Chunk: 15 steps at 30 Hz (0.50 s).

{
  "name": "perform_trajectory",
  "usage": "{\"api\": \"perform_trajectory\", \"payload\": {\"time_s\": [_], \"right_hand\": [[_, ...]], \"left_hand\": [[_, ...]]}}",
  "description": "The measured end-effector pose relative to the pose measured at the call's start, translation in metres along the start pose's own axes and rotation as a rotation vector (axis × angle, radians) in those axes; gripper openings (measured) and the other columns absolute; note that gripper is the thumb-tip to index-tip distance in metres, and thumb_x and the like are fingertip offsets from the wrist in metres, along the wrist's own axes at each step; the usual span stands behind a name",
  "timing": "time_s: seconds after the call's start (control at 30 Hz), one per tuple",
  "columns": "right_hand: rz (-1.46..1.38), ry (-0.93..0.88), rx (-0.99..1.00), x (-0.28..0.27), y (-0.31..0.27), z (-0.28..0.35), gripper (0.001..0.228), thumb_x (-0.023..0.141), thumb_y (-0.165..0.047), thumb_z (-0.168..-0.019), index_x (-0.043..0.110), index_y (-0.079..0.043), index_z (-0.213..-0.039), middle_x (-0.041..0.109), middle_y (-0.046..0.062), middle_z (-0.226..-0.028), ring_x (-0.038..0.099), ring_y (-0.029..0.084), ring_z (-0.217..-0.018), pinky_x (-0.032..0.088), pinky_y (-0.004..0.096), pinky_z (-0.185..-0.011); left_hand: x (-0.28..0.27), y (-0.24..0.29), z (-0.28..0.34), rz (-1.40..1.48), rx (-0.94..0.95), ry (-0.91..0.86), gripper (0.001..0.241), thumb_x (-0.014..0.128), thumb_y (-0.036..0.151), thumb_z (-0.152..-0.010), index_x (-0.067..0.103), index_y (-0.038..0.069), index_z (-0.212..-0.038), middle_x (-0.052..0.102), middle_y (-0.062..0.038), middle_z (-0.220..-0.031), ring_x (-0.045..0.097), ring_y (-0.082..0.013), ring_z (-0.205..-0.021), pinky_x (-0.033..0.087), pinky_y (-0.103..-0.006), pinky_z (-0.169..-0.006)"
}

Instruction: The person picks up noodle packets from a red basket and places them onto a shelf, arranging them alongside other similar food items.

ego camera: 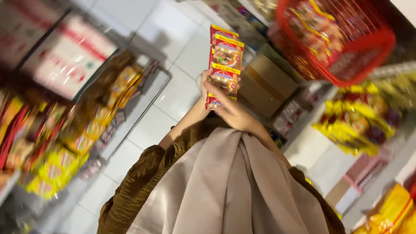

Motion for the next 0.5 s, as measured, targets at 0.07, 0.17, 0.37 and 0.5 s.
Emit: {"api": "perform_trajectory", "payload": {"time_s": [0.07,0.17,0.37,0.5], "right_hand": [[-0.002,0.155,0.114,0.002,-0.007,-0.013,0.077,0.056,-0.014,-0.097,0.024,-0.009,-0.166,0.04,0.022,-0.165,0.039,0.041,-0.152,0.029,0.051,-0.128],[0.669,0.251,-0.103,0.029,-0.043,-0.048,0.081,0.066,-0.022,-0.096,0.024,-0.001,-0.161,0.032,0.028,-0.162,0.027,0.044,-0.152,0.015,0.059,-0.126],[1.104,-0.042,-0.67,0.166,-0.042,-0.051,0.073,0.07,-0.034,-0.093,0.03,-0.025,-0.154,0.022,-0.001,-0.165,0.019,0.021,-0.162,0.002,0.053,-0.133],[-0.245,0.149,-0.299,0.213,0.031,-0.068,0.07,0.064,-0.031,-0.105,0.038,-0.002,-0.164,0.033,0.017,-0.169,0.036,0.031,-0.158,0.028,0.051,-0.133]], "left_hand": [[-0.017,0.012,0.031,0.031,0.027,0.015,0.073,0.048,0.052,-0.098,0.052,-0.008,-0.139,0.064,-0.028,-0.128,0.068,-0.0384,-0.111,0.054,-0.0476,-0.102],[-0.038,0.02,0.074,-0.022,0.066,0.185,0.069,0.048,0.047,-0.098,0.051,-0.002,-0.145,0.065,-0.024,-0.131,0.067,-0.0369,-0.113,0.053,-0.0478,-0.103],[0.051,0.108,0.194,-0.2,0.389,-0.036,0.075,0.046,0.05,-0.097,0.047,-0.004,-0.149,0.062,-0.024,-0.14,0.064,-0.0346,-0.124,0.05,-0.0468,-0.11],[0.083,0.179,0.296,-0.254,0.553,-0.128,0.078,0.046,0.051,-0.102,0.041,-0.005,-0.155,0.058,-0.027,-0.145,0.062,-0.0352,-0.13,0.047,-0.0479,-0.115]]}}
Point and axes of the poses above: each hand's wrist, its own z-axis away from the middle knuckle, its own x-axis out of the palm, y = z × x, the point moved 7 cm from there along -z, towards the middle knuckle
